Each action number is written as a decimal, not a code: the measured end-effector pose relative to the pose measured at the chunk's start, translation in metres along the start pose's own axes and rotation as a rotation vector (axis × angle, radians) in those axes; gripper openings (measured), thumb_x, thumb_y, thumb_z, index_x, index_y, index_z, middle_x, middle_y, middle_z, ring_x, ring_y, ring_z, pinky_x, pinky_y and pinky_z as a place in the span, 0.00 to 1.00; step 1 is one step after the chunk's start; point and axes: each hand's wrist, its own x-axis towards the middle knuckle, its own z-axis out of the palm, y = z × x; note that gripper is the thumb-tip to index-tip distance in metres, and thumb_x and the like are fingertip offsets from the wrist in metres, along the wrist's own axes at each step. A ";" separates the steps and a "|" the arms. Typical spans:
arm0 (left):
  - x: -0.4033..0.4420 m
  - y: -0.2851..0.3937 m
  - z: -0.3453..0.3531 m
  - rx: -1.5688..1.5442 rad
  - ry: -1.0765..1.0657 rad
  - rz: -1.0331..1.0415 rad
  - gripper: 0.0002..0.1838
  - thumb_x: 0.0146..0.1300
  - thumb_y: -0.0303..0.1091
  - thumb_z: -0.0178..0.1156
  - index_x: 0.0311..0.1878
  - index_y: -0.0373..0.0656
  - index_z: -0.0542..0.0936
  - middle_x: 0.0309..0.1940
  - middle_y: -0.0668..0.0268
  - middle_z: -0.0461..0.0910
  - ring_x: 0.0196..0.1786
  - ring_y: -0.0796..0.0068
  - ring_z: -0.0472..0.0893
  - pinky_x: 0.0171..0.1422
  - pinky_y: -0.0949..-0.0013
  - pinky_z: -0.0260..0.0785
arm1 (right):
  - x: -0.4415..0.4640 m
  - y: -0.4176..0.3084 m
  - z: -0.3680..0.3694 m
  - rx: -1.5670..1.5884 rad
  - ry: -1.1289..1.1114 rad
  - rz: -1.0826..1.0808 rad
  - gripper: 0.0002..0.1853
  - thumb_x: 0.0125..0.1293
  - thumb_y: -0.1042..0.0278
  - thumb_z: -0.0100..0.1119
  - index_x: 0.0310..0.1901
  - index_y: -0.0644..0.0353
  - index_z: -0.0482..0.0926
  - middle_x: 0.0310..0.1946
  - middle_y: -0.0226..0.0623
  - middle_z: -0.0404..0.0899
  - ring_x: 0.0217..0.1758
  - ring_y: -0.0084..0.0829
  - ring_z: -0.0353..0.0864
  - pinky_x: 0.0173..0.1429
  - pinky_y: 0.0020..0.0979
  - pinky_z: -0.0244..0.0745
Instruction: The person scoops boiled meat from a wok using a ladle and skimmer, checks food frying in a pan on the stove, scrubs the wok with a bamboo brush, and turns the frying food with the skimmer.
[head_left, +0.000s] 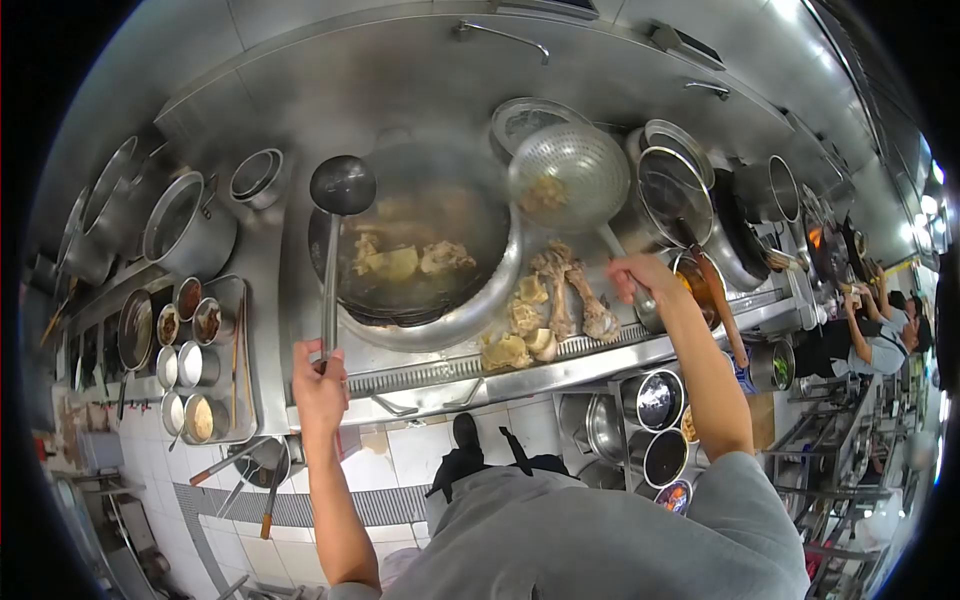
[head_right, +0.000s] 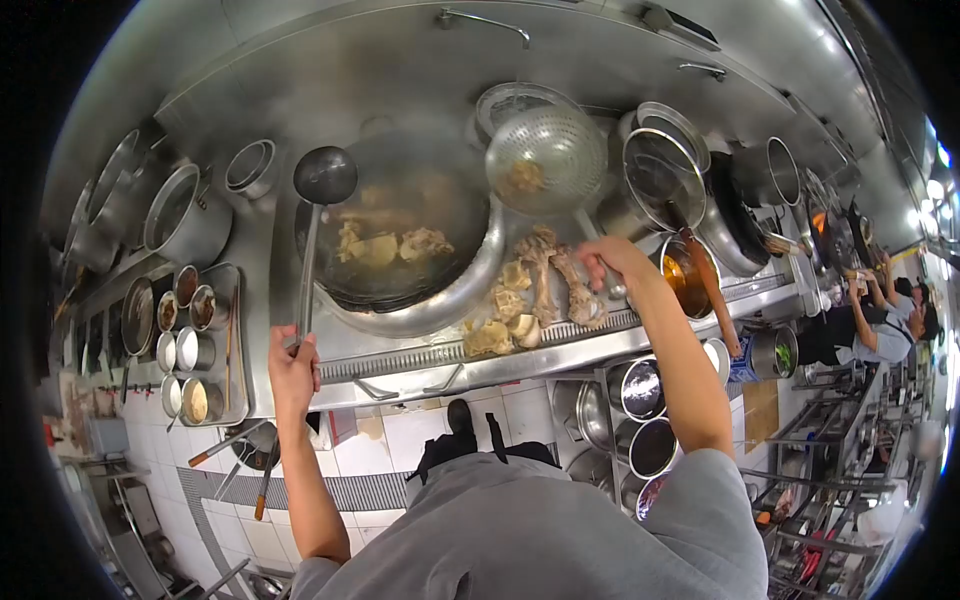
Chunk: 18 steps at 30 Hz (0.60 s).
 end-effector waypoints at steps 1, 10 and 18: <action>0.000 -0.002 -0.002 0.002 -0.009 -0.001 0.12 0.66 0.29 0.56 0.50 0.41 0.66 0.17 0.69 0.69 0.12 0.83 0.63 0.12 0.74 0.51 | -0.011 0.010 -0.008 -0.051 0.089 0.009 0.15 0.58 0.74 0.57 0.15 0.58 0.68 0.10 0.30 0.65 0.11 0.25 0.66 0.16 0.28 0.64; 0.002 -0.002 -0.007 0.028 -0.025 -0.007 0.13 0.66 0.30 0.56 0.49 0.40 0.65 0.19 0.68 0.69 0.12 0.82 0.64 0.13 0.74 0.51 | -0.036 0.134 -0.042 -0.674 0.646 -0.098 0.18 0.52 0.71 0.57 0.44 0.72 0.71 0.20 0.50 0.76 0.17 0.42 0.79 0.22 0.41 0.75; -0.017 0.016 -0.014 0.137 0.032 -0.008 0.14 0.65 0.30 0.57 0.49 0.38 0.67 0.19 0.67 0.72 0.15 0.81 0.67 0.17 0.73 0.55 | -0.040 0.138 -0.032 -1.030 0.827 -0.405 0.20 0.51 0.74 0.54 0.47 0.73 0.67 0.29 0.66 0.78 0.33 0.60 0.79 0.40 0.49 0.75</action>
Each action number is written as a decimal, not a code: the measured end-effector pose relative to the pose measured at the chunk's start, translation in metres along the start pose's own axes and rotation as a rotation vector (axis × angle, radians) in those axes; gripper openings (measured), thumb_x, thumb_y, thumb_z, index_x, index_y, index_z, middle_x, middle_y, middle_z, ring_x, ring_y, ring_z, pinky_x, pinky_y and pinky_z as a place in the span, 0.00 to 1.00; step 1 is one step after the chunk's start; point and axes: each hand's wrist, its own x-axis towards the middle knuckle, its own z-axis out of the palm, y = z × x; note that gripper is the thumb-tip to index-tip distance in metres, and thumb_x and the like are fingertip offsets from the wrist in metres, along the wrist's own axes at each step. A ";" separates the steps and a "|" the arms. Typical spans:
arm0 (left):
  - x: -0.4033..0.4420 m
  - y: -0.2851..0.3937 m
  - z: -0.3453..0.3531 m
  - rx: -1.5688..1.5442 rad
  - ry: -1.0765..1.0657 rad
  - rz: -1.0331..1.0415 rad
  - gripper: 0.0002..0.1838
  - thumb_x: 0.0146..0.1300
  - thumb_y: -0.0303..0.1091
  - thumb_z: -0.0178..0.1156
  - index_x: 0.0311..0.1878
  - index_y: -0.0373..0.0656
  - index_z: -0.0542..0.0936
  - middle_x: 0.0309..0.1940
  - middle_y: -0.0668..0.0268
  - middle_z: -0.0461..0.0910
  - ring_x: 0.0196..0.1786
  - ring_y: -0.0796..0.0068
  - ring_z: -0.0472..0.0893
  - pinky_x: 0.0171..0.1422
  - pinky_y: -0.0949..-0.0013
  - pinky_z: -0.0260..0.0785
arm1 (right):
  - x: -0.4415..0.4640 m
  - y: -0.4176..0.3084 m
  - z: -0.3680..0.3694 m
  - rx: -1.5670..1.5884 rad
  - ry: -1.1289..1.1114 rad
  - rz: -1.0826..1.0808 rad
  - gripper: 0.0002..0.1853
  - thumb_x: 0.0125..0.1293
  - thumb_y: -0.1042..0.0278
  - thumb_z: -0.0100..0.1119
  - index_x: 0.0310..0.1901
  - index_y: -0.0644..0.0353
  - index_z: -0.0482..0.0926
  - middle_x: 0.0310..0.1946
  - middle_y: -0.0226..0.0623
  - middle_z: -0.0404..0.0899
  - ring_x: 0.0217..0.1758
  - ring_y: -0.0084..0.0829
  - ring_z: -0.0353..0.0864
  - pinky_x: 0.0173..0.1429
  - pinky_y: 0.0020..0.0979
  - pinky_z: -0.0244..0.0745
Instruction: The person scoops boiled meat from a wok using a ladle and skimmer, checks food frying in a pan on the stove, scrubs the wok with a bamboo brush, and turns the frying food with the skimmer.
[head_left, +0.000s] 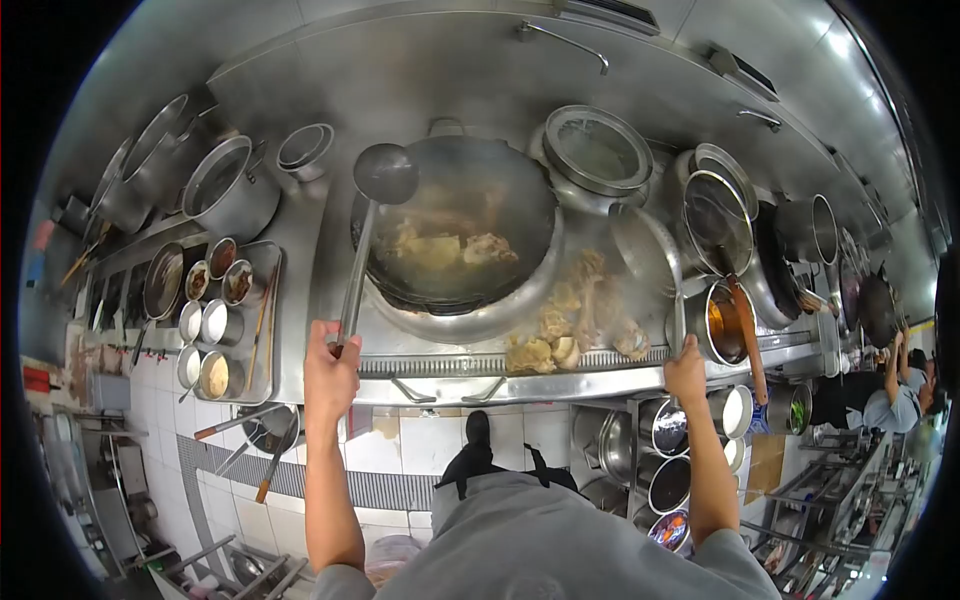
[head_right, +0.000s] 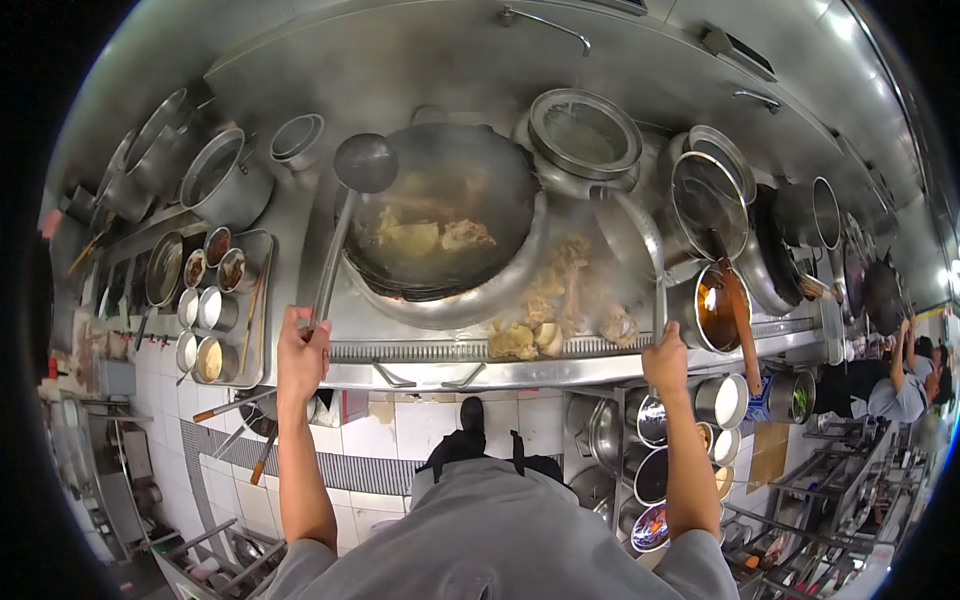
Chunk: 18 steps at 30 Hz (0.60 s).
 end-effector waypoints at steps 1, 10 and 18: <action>-0.003 0.002 -0.003 0.045 0.013 0.005 0.13 0.64 0.30 0.57 0.49 0.38 0.68 0.19 0.67 0.72 0.17 0.81 0.68 0.19 0.71 0.56 | 0.004 -0.018 -0.012 0.085 -0.012 0.000 0.19 0.51 0.73 0.54 0.45 0.72 0.67 0.30 0.66 0.78 0.40 0.66 0.76 0.44 0.54 0.71; -0.038 0.025 -0.033 0.539 0.120 0.091 0.15 0.61 0.32 0.59 0.49 0.37 0.69 0.23 0.50 0.78 0.28 0.48 0.78 0.38 0.55 0.68 | 0.068 -0.176 0.010 0.494 -0.187 -0.028 0.22 0.63 0.53 0.58 0.44 0.68 0.71 0.24 0.50 0.79 0.22 0.41 0.81 0.32 0.38 0.74; -0.022 0.025 -0.036 0.656 0.084 0.118 0.15 0.62 0.30 0.56 0.49 0.36 0.69 0.36 0.41 0.80 0.46 0.38 0.78 0.51 0.48 0.68 | 0.100 -0.236 0.099 0.338 -0.241 0.047 0.23 0.65 0.58 0.54 0.45 0.76 0.67 0.25 0.55 0.81 0.23 0.44 0.84 0.38 0.40 0.79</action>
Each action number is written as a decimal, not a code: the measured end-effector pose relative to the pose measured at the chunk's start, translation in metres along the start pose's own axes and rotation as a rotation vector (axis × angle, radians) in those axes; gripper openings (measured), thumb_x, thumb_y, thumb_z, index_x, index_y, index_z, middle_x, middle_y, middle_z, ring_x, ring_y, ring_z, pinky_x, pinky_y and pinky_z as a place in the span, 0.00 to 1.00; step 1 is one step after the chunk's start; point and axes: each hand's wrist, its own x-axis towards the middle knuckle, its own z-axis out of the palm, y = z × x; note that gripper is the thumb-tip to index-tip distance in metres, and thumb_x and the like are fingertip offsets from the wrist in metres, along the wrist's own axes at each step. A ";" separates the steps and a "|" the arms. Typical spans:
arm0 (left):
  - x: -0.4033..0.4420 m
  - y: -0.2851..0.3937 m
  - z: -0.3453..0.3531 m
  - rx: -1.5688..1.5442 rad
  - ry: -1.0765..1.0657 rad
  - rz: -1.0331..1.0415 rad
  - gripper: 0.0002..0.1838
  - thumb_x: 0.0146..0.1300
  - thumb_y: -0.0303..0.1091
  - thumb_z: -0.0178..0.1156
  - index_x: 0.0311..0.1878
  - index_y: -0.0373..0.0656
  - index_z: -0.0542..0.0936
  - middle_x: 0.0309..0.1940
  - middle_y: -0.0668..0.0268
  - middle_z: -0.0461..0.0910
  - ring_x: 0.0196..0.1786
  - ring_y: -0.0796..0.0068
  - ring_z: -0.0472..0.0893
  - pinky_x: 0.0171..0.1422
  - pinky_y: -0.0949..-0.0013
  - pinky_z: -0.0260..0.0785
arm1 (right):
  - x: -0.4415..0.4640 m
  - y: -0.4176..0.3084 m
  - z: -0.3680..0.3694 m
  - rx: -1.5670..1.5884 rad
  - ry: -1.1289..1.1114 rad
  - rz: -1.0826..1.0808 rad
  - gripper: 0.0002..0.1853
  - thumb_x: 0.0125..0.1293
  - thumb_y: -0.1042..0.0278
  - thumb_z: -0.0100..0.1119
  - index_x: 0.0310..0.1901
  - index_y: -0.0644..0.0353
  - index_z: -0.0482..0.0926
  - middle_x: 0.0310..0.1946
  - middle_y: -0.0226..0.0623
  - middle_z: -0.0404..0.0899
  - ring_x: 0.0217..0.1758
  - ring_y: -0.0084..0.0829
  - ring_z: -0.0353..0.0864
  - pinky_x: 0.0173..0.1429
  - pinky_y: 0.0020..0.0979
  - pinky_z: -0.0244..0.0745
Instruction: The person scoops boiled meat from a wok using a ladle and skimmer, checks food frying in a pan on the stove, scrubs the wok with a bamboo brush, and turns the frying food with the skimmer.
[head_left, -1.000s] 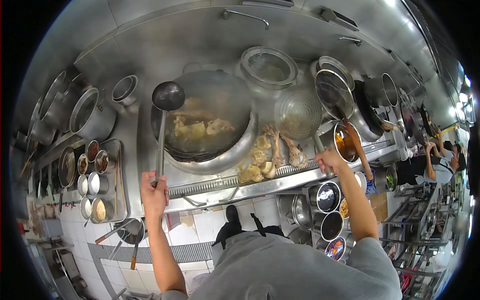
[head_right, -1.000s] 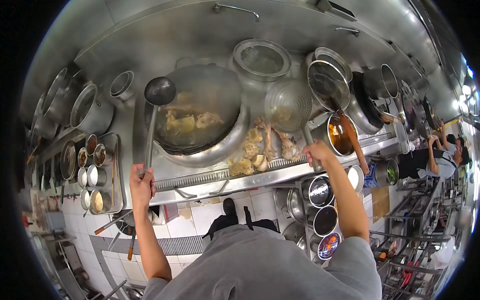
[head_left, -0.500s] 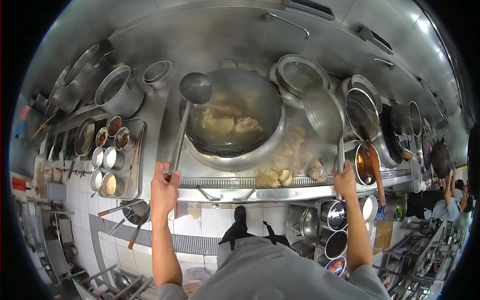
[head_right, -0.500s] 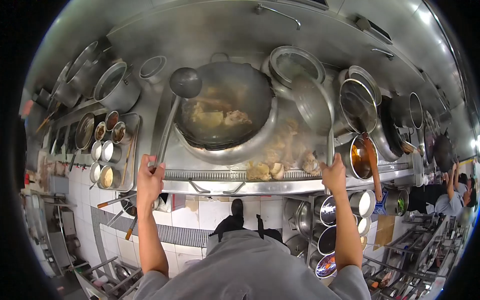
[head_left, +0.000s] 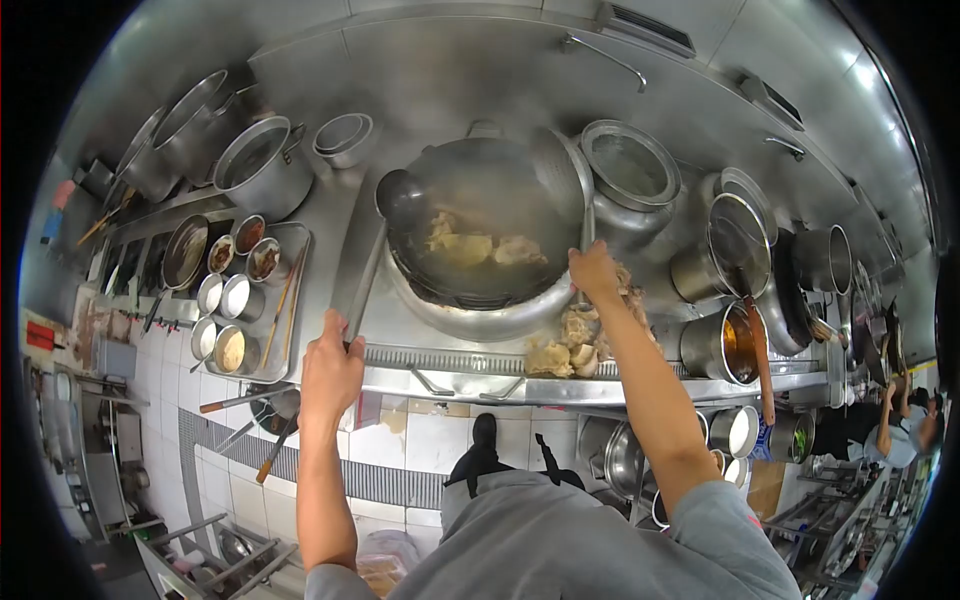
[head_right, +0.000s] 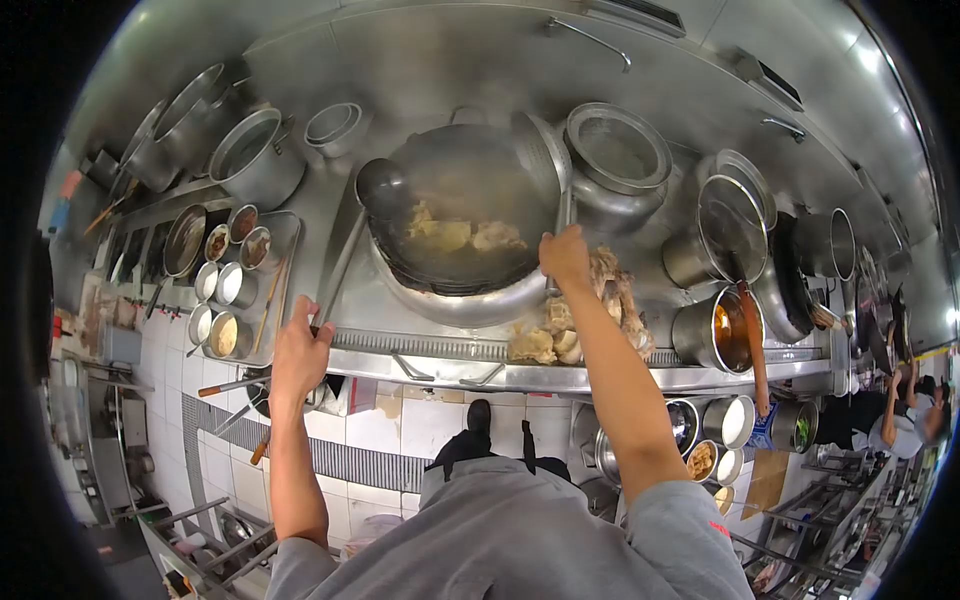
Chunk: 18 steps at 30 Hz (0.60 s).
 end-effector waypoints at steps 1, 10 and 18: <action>0.004 -0.002 0.003 0.009 0.007 0.037 0.14 0.62 0.30 0.56 0.49 0.35 0.69 0.40 0.39 0.80 0.48 0.37 0.77 0.53 0.47 0.68 | 0.004 -0.001 0.009 0.032 0.013 0.018 0.23 0.65 0.58 0.54 0.44 0.76 0.67 0.24 0.56 0.80 0.22 0.43 0.84 0.36 0.38 0.79; 0.047 -0.015 0.021 -0.081 0.023 0.123 0.15 0.60 0.28 0.58 0.49 0.34 0.70 0.47 0.41 0.78 0.51 0.36 0.76 0.55 0.47 0.68 | 0.039 -0.019 0.021 0.251 -0.321 0.081 0.20 0.66 0.57 0.58 0.36 0.73 0.71 0.20 0.34 0.72 0.13 0.25 0.69 0.16 0.29 0.66; 0.067 -0.002 0.015 -0.124 -0.065 0.107 0.15 0.59 0.28 0.59 0.47 0.35 0.70 0.44 0.41 0.79 0.49 0.38 0.77 0.53 0.49 0.69 | 0.092 -0.030 -0.004 0.171 -0.560 0.066 0.41 0.64 0.56 0.63 0.64 0.74 0.50 0.16 0.29 0.67 0.12 0.23 0.66 0.15 0.28 0.64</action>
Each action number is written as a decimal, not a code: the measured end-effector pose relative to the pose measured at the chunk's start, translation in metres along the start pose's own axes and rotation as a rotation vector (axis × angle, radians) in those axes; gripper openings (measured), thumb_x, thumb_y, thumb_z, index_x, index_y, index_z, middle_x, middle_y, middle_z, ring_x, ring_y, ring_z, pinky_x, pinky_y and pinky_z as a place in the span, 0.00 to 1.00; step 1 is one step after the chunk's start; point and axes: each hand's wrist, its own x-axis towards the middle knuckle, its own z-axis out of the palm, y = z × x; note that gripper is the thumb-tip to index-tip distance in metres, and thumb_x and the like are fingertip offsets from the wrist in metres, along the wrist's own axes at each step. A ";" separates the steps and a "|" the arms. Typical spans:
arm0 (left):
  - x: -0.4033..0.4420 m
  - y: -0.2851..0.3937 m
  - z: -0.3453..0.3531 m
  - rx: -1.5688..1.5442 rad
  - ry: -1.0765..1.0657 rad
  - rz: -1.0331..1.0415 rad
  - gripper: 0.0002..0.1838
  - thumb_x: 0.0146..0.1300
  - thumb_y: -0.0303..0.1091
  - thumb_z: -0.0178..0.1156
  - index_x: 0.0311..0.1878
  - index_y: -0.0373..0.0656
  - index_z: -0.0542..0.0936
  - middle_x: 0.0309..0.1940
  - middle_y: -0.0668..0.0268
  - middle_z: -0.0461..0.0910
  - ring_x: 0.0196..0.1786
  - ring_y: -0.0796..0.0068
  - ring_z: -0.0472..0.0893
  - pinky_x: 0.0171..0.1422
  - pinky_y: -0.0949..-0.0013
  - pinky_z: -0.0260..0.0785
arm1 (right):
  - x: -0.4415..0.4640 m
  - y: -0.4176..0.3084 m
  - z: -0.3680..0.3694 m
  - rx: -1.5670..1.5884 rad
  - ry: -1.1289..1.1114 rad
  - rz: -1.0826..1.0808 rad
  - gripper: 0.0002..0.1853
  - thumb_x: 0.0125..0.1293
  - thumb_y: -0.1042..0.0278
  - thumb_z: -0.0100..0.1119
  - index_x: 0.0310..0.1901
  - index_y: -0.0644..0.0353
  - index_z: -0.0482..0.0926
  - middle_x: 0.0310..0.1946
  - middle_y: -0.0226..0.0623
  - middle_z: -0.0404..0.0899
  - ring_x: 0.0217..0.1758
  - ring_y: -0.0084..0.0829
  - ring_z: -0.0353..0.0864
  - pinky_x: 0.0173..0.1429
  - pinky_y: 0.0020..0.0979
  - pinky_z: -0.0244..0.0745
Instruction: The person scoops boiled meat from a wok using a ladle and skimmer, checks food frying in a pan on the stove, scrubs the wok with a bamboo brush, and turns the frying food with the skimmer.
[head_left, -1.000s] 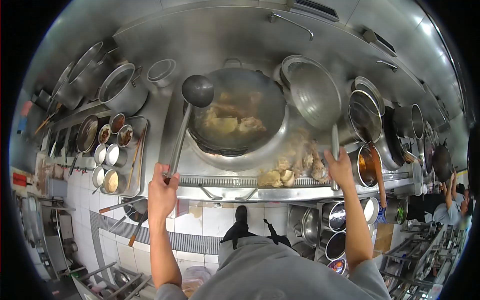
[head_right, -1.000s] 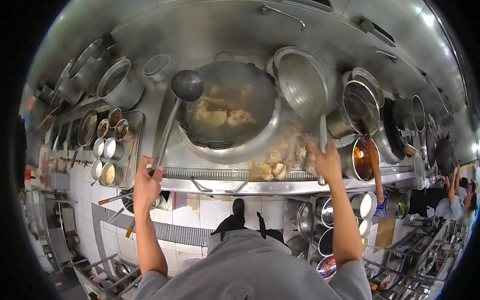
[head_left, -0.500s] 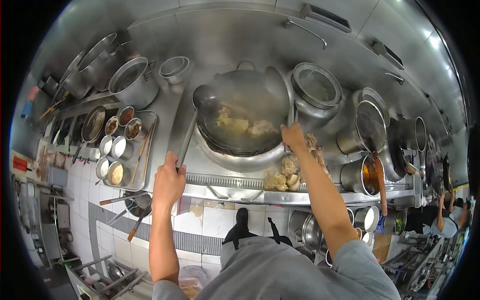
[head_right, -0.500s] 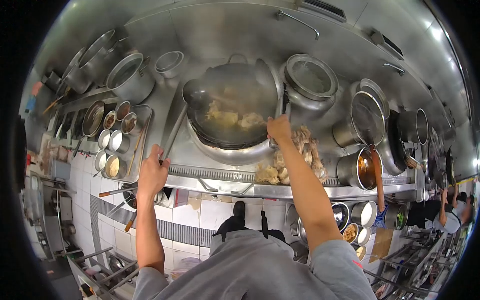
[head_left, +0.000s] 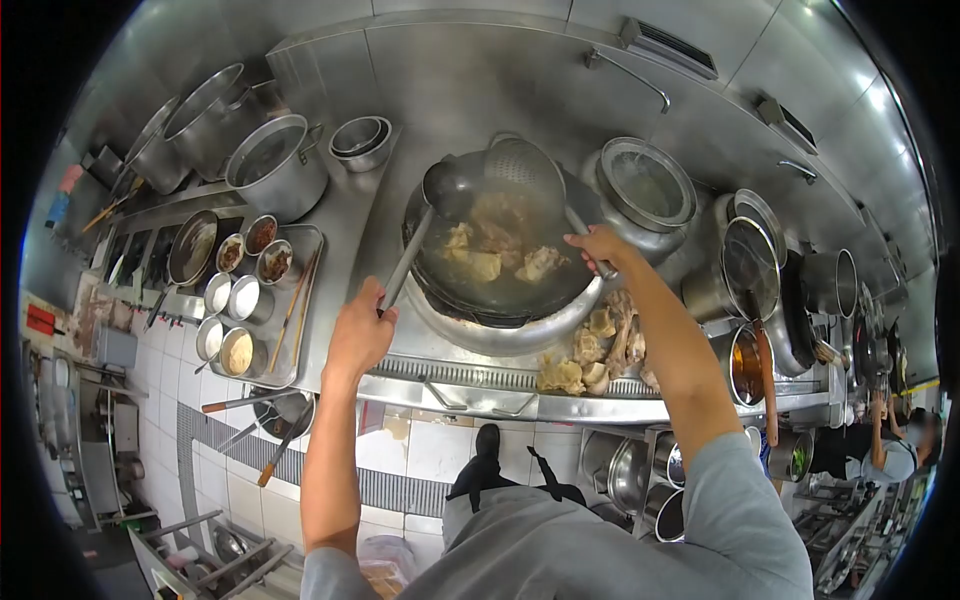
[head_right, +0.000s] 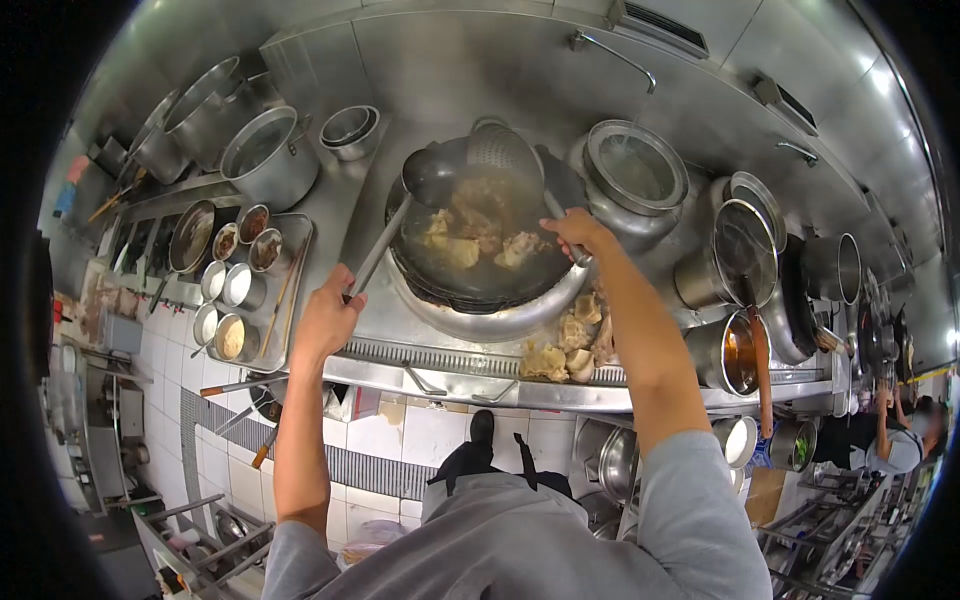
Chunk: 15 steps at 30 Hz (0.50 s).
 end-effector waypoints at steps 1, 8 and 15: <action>0.003 -0.002 0.003 -0.020 -0.001 0.005 0.15 0.59 0.28 0.59 0.47 0.35 0.70 0.43 0.41 0.79 0.48 0.38 0.77 0.52 0.49 0.69 | 0.002 -0.002 -0.005 0.003 -0.051 0.023 0.50 0.63 0.56 0.64 0.70 0.74 0.39 0.16 0.29 0.66 0.12 0.23 0.65 0.15 0.28 0.64; 0.013 -0.004 0.007 -0.043 -0.005 0.035 0.15 0.58 0.29 0.60 0.46 0.36 0.70 0.37 0.42 0.79 0.44 0.37 0.77 0.48 0.49 0.68 | -0.007 0.012 -0.025 0.000 -0.020 0.018 0.32 0.63 0.59 0.63 0.55 0.77 0.60 0.14 0.29 0.66 0.11 0.24 0.66 0.16 0.29 0.66; 0.011 -0.006 -0.006 -0.063 -0.069 -0.004 0.16 0.58 0.31 0.61 0.47 0.36 0.70 0.36 0.43 0.80 0.43 0.40 0.79 0.47 0.50 0.68 | -0.050 0.018 -0.010 -0.181 0.140 -0.043 0.20 0.64 0.60 0.62 0.34 0.75 0.72 0.18 0.39 0.75 0.12 0.29 0.72 0.16 0.34 0.65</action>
